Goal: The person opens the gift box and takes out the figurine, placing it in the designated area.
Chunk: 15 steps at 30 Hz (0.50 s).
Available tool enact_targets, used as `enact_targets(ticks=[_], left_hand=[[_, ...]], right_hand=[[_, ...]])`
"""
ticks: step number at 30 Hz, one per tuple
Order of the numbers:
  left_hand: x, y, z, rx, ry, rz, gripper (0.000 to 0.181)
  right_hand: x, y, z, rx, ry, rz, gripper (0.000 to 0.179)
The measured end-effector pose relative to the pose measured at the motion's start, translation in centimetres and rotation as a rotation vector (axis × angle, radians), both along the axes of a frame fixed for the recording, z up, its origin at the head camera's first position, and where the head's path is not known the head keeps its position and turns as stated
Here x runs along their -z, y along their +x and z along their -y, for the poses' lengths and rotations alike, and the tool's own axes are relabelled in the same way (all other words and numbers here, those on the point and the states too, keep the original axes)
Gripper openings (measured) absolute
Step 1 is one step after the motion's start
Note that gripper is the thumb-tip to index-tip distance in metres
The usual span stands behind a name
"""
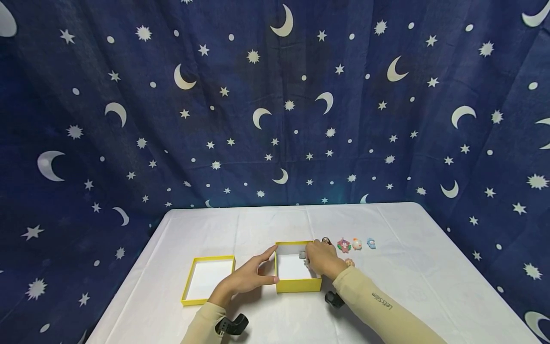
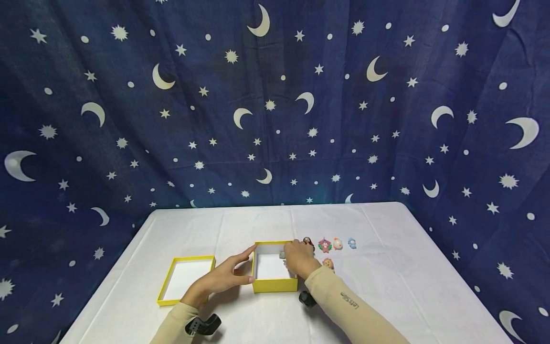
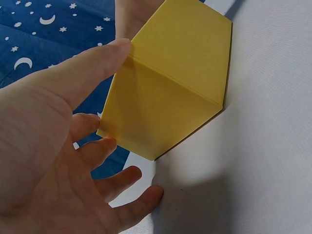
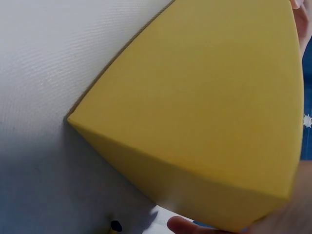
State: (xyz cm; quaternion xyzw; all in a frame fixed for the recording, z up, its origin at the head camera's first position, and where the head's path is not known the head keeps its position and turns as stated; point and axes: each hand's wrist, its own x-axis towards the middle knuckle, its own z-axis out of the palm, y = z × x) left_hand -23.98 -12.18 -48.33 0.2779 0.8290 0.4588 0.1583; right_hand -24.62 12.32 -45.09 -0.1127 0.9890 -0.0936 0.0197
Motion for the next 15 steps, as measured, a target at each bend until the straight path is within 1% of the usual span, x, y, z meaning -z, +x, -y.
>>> enact_targets(ticks=[4,10,15], left_hand=[[-0.08,0.08,0.0,-0.006,-0.002,0.002,0.087],[-0.07,0.08,-0.02,-0.007,-0.004,-0.004,0.087],[-0.02,0.08,0.04,-0.011,-0.008,-0.006,0.087]], right_hand=[[-0.02,0.01,-0.2,0.005,-0.034,0.019,0.019],[-0.17,0.03,-0.39,0.009,-0.068,0.023,0.015],[-0.76,0.29,-0.51,0.011,-0.15,0.024,0.006]])
